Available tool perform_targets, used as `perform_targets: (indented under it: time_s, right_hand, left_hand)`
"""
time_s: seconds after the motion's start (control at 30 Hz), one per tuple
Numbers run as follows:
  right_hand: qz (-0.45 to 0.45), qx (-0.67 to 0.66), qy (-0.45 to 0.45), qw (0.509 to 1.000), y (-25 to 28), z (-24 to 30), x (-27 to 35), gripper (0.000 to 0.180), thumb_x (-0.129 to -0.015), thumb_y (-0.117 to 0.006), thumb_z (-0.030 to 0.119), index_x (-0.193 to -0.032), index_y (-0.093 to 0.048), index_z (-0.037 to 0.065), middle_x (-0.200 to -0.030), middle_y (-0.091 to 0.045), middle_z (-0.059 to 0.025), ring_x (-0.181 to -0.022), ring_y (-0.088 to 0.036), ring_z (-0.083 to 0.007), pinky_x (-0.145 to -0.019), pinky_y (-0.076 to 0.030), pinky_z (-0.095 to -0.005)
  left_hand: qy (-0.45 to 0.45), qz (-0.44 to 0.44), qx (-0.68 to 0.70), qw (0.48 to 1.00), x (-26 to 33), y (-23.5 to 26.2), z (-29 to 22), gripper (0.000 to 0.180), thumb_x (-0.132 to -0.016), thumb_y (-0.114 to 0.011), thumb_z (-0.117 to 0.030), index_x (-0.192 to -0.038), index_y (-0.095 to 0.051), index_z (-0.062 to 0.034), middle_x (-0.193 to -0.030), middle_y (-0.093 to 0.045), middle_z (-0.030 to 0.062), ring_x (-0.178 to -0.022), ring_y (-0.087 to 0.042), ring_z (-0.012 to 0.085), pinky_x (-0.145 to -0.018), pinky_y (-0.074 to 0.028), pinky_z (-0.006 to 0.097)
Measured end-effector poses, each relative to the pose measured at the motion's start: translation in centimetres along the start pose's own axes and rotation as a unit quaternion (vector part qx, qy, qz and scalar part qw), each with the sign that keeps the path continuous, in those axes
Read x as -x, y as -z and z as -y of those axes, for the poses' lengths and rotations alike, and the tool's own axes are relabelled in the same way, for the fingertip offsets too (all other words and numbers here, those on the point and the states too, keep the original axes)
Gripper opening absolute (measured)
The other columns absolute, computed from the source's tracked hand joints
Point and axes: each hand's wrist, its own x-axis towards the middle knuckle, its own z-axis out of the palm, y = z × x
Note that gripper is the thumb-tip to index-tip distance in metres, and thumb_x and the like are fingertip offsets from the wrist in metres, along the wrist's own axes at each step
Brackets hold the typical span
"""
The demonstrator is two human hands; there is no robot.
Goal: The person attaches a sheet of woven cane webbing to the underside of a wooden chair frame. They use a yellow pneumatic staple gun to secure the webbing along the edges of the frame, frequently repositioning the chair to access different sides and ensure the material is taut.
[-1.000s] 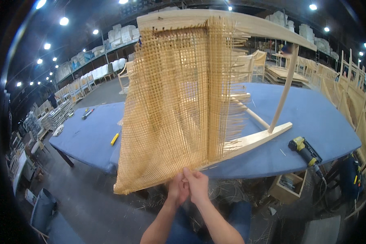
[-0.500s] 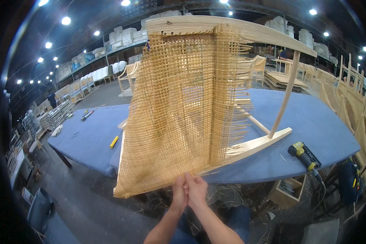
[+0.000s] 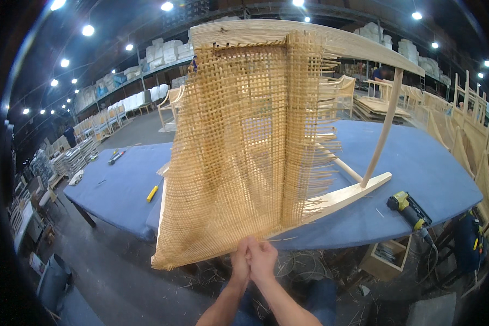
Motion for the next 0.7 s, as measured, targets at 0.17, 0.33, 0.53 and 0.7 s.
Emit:
perform_targets:
  time_s: [0.17, 0.33, 0.53, 0.7]
  right_hand:
    - [-0.029, 0.095, 0.050, 0.994, 1.0, -1.0, -0.9, 0.032, -0.091, -0.074, 0.020, -0.070, -0.059, 0.001, -0.063, -0.061, -0.0031, -0.055, -0.053, -0.0081, -0.049, -0.040, -0.0248]
    - [-0.035, 0.146, 0.021, 0.989, 0.5, 0.6, -0.1, 0.027, -0.092, -0.073, 0.020, -0.080, -0.067, -0.004, -0.073, -0.066, -0.0047, -0.062, -0.058, -0.0096, -0.056, -0.046, -0.0254]
    - [-0.079, 0.001, -0.009, 0.997, 2.1, 1.2, 1.0, 0.019, -0.098, -0.064, 0.015, -0.112, -0.063, 0.002, -0.087, -0.066, -0.0024, -0.070, -0.063, -0.0118, -0.061, -0.052, -0.0259]
    - [-0.076, -0.086, -0.013, 0.993, 0.5, 4.2, 1.9, 0.021, -0.098, -0.063, 0.014, -0.116, -0.061, 0.004, -0.100, -0.067, -0.0041, -0.092, -0.066, -0.0139, -0.082, -0.057, -0.0339]
  left_hand:
    - [0.018, -0.035, 0.003, 0.999, -0.2, -0.3, 1.0, 0.033, -0.098, -0.064, -0.038, -0.078, -0.055, -0.0134, -0.061, -0.047, -0.0073, -0.049, -0.040, 0.0026, -0.043, -0.030, 0.021]
    - [-0.008, -0.050, -0.006, 0.999, -0.3, -0.6, 0.7, 0.032, -0.097, -0.066, -0.039, -0.083, -0.057, -0.0119, -0.062, -0.048, -0.0066, -0.049, -0.041, 0.0029, -0.042, -0.030, 0.021]
    - [0.011, -0.026, 0.018, 0.999, -1.5, 0.7, 2.4, 0.028, -0.097, -0.066, -0.032, -0.104, -0.057, -0.0058, -0.071, -0.059, 0.0013, -0.052, -0.052, 0.0080, -0.041, -0.037, 0.021]
    - [-0.059, 0.028, 0.091, 0.994, -0.9, -0.6, 1.4, 0.035, -0.098, -0.064, -0.023, -0.124, -0.051, -0.0038, -0.101, -0.065, 0.0084, -0.078, -0.065, 0.0159, -0.057, -0.051, 0.026]
